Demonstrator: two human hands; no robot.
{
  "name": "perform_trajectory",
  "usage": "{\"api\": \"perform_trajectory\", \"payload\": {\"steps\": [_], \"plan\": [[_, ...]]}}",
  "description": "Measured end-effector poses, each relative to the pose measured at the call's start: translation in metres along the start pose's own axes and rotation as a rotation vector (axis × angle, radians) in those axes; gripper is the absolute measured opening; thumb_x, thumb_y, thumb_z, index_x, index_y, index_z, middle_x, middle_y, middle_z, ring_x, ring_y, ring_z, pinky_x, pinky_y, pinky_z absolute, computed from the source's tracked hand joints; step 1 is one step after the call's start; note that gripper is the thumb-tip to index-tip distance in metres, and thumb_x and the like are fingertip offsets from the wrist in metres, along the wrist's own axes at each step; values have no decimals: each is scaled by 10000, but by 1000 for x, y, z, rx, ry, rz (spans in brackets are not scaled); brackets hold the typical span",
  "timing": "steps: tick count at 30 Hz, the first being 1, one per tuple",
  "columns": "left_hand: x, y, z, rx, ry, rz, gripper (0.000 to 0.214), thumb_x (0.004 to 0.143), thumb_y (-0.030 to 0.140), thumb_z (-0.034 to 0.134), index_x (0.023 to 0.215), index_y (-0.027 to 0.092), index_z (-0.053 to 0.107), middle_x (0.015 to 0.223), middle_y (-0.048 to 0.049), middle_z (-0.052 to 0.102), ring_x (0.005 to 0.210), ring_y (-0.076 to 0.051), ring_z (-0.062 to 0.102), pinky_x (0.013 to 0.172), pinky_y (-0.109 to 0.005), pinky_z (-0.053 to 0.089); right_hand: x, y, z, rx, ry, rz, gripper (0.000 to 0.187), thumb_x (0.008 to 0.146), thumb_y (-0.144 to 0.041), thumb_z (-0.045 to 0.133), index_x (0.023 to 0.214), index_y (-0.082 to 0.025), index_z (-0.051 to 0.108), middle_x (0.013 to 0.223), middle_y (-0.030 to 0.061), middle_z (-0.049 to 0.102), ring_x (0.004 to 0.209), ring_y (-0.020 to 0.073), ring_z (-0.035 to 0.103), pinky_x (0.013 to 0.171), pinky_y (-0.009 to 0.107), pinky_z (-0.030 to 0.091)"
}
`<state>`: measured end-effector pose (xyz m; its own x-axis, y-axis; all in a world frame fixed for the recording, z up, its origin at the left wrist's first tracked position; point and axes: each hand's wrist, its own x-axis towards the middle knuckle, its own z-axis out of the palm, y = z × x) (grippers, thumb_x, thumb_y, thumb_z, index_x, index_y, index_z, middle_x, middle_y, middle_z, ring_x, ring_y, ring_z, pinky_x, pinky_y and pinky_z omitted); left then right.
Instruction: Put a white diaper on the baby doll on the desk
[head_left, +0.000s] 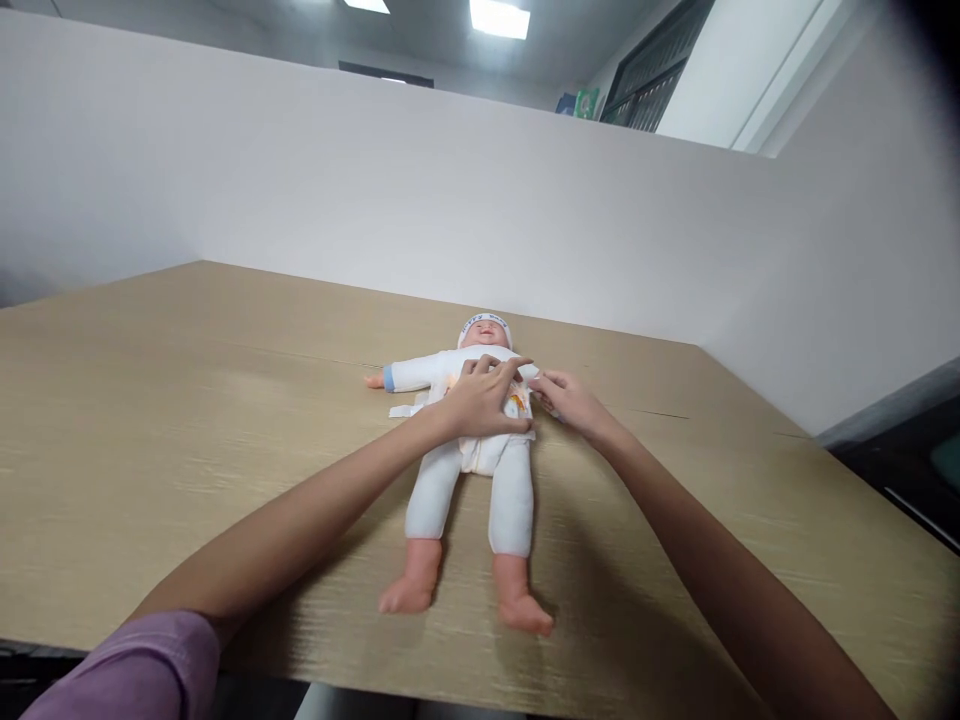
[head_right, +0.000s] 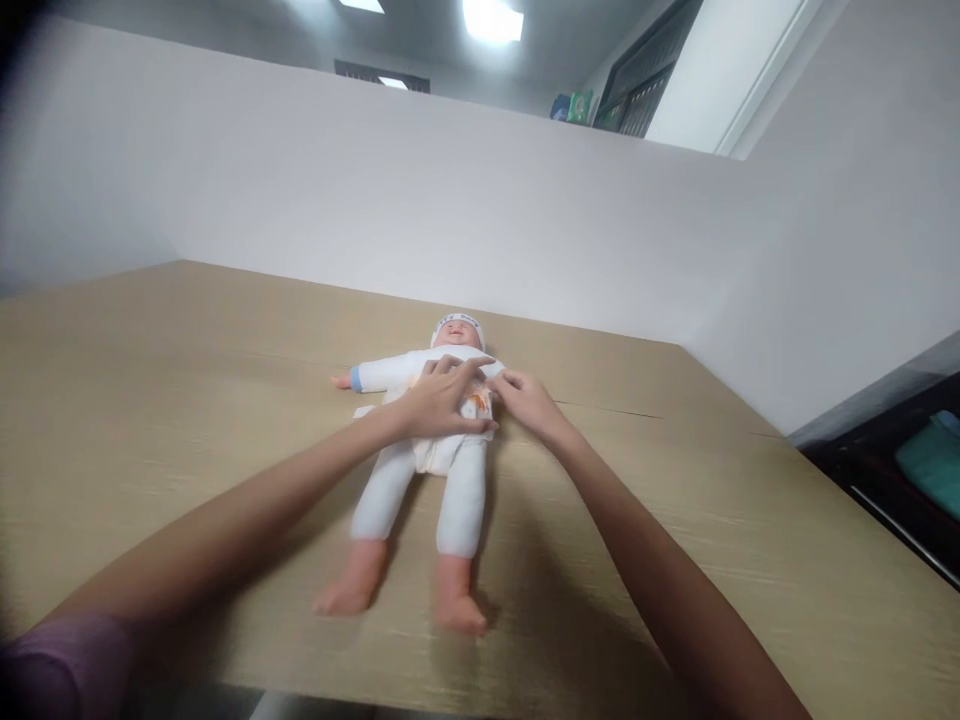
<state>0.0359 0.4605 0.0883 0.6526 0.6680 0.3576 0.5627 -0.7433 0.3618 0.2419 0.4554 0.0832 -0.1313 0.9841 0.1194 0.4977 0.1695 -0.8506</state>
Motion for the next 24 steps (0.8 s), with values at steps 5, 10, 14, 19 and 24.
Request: {"api": "perform_trajectory", "payload": {"steps": [5, 10, 14, 19, 24], "plan": [[0, -16, -17, -270, -101, -30, 1044, 744, 485, 846, 1605, 287, 288, 1407, -129, 633, 1400, -409, 441, 1158, -614, 332, 8, -16, 33, -241, 17, -85, 310, 903, -486, 595, 738, -231, 538, 656, -37, 541, 643, 160, 492, 609, 301, 357], [-1, -38, -32, -704, -176, 63, 1057, 739, 385, 891, 1612, 312, 299, 1582, -165, 483, 1481, -310, 474, 1125, -456, 490, -25, -7, 42, -256, 232, -383, 254, 988, -470, 612, 1090, -241, 653, 1109, 70, 711, 1049, 256, 647, 948, 406, 512], [-11, -45, -27, -741, -66, 40, 730, 913, 417, 747, 1555, 303, 419, 1582, -130, 507, 1493, -284, 470, 1162, -429, 473, -48, 11, 47, -341, 168, -604, 427, 1082, -350, 440, 1491, -277, 539, 1556, 85, 555, 1472, 273, 462, 1249, 509, 345], [-57, -67, -9, -443, 177, -68, 482, 1095, 460, 387, 1505, 245, 520, 1581, -104, 519, 1493, -282, 438, 1276, -464, 309, -50, 32, 46, -383, 95, -618, 535, 1098, -369, 365, 1629, -304, 380, 1666, 49, 442, 1544, 266, 388, 1284, 525, 313], [-100, -100, -11, -147, 153, -118, 452, 1080, 453, 385, 1427, 223, 562, 1481, -136, 578, 1402, -306, 485, 1215, -490, 336, -51, 25, 44, -411, 140, -638, 506, 1097, -352, 364, 1597, -302, 428, 1641, 49, 475, 1533, 280, 399, 1276, 531, 310]]}}
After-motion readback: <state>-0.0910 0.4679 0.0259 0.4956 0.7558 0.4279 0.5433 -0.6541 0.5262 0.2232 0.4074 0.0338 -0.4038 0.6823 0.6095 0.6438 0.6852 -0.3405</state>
